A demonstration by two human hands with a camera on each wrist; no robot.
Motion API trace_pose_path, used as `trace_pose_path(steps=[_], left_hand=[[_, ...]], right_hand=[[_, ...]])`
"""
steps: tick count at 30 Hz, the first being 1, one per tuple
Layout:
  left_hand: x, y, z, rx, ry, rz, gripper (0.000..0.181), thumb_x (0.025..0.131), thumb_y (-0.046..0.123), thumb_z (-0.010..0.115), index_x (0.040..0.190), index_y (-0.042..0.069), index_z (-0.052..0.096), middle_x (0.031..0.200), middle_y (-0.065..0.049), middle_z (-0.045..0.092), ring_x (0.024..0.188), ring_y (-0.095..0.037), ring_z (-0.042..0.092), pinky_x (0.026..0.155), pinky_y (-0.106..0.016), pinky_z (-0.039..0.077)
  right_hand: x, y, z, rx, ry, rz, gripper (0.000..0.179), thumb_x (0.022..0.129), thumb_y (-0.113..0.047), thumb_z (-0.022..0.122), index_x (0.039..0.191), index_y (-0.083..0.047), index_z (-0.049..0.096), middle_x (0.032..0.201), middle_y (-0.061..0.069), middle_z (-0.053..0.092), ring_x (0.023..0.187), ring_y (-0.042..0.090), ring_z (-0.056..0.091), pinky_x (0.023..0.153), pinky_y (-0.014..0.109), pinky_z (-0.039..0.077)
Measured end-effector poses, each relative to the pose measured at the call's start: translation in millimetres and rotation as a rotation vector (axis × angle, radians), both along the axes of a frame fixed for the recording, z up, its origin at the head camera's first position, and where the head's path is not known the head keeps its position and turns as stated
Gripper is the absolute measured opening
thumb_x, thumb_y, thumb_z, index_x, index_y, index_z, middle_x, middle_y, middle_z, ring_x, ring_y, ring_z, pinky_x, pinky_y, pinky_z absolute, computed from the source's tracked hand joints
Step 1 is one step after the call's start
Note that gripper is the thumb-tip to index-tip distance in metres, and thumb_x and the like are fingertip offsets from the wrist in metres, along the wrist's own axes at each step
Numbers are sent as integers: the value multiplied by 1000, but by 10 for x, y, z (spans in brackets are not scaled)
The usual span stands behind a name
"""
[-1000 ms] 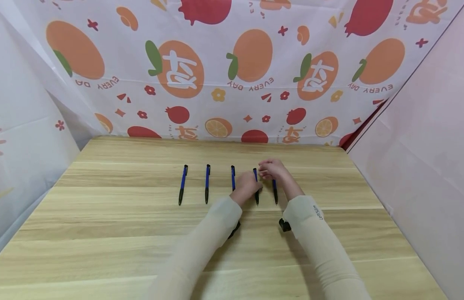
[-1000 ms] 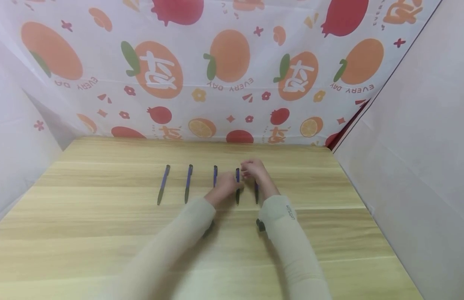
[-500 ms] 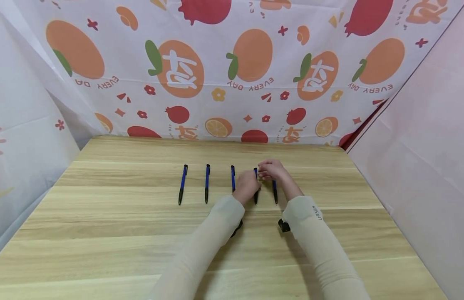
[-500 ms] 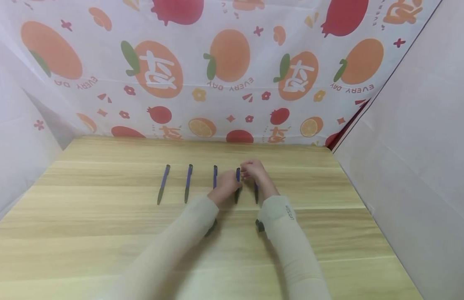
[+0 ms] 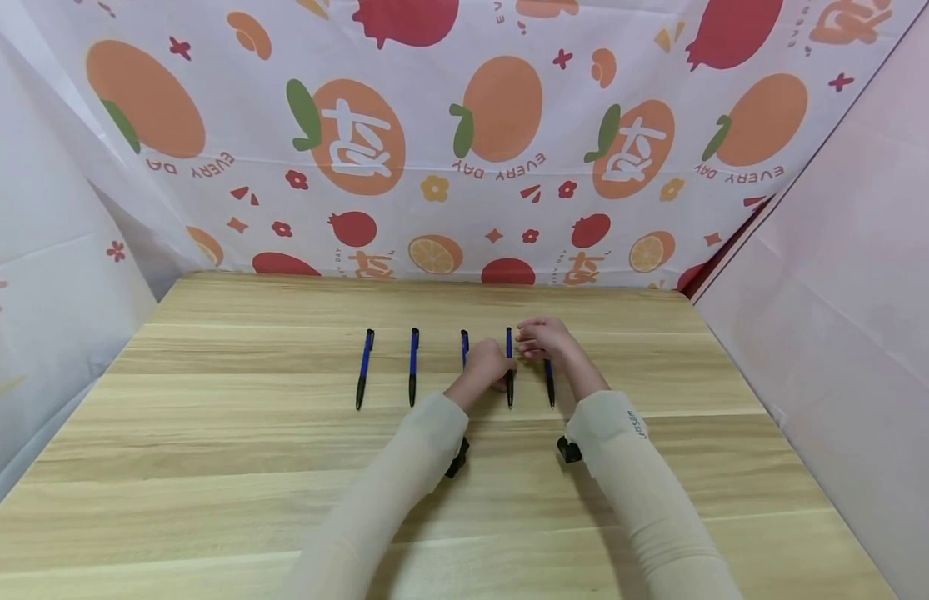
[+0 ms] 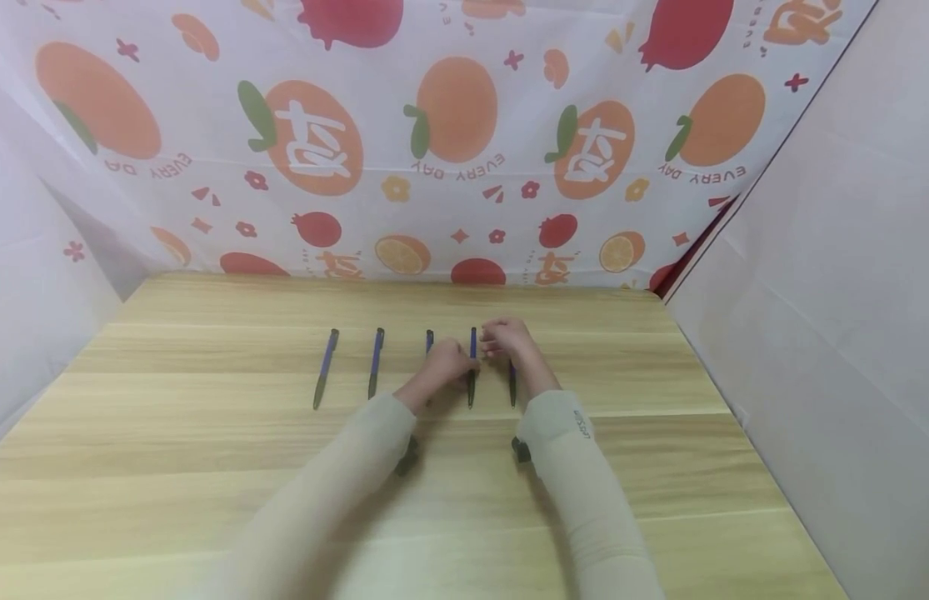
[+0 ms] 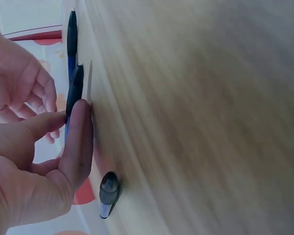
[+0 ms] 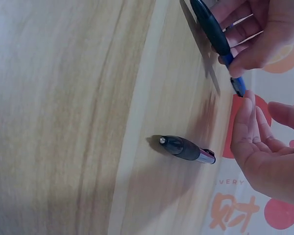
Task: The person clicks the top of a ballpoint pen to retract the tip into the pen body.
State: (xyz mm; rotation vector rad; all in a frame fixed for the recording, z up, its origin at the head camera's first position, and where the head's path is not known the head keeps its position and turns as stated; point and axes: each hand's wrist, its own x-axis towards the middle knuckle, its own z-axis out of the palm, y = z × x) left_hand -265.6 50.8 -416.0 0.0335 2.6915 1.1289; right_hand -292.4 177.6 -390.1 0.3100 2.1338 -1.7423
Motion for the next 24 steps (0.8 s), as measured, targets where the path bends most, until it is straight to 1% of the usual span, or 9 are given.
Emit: trace_pose_path(steps=[2,5,7,9,12,15,20,24], left_hand=[[-7,-23,1,77,-50,7,18,82,13,68,70,0,63,54,-8,61,47,-18,62,47,-23,52],[-22,-56,-4,205,-113,32,15,84,11,67,75,0,61,59,-8,62,49,-17,62,47,-24,53],[-28,-78,-5,271,-139,43,13,85,10,66,79,0,59,64,-8,61,51,-17,62,48,-25,53],[-25,-99,-3,316,-156,45,12,86,9,65,83,0,57,67,-9,59,54,-18,62,50,-26,54],[-10,-134,5,358,-165,31,12,87,8,63,89,-2,57,71,-11,58,57,-21,63,54,-28,55],[7,-169,6,384,-161,18,12,88,7,61,92,-4,57,72,-12,58,57,-22,62,56,-30,55],[21,-204,5,412,-176,8,11,89,7,60,92,-3,58,69,-11,57,52,-19,59,56,-31,55],[26,-207,25,401,-181,-2,10,89,7,60,92,-2,59,70,-11,57,55,-20,60,56,-31,55]], right_hand=[[-8,1,-6,-3,-4,-2,32,95,-6,45,126,3,48,114,19,56,76,15,61,67,22,51],[-17,2,-14,-14,-10,-1,31,96,-8,45,126,2,49,113,18,57,78,16,62,67,22,51],[-20,0,-20,-25,-17,-7,31,96,-8,45,126,1,49,112,17,58,79,15,62,66,21,51],[-22,0,-25,-41,-26,-12,32,97,-9,44,127,0,49,112,17,58,78,15,62,64,20,52],[-22,-4,-34,-72,-41,-21,32,97,-9,43,127,0,49,113,17,57,77,14,62,63,19,52],[-21,-3,-48,-120,-52,-20,32,98,-10,43,128,0,48,112,17,57,77,15,62,65,20,52],[-26,-7,-73,-196,-62,-20,33,97,-12,47,127,2,47,95,10,61,74,15,62,67,23,53],[-27,-30,-80,-213,-65,-26,33,96,-12,48,125,3,46,85,6,60,69,14,61,66,23,53]])
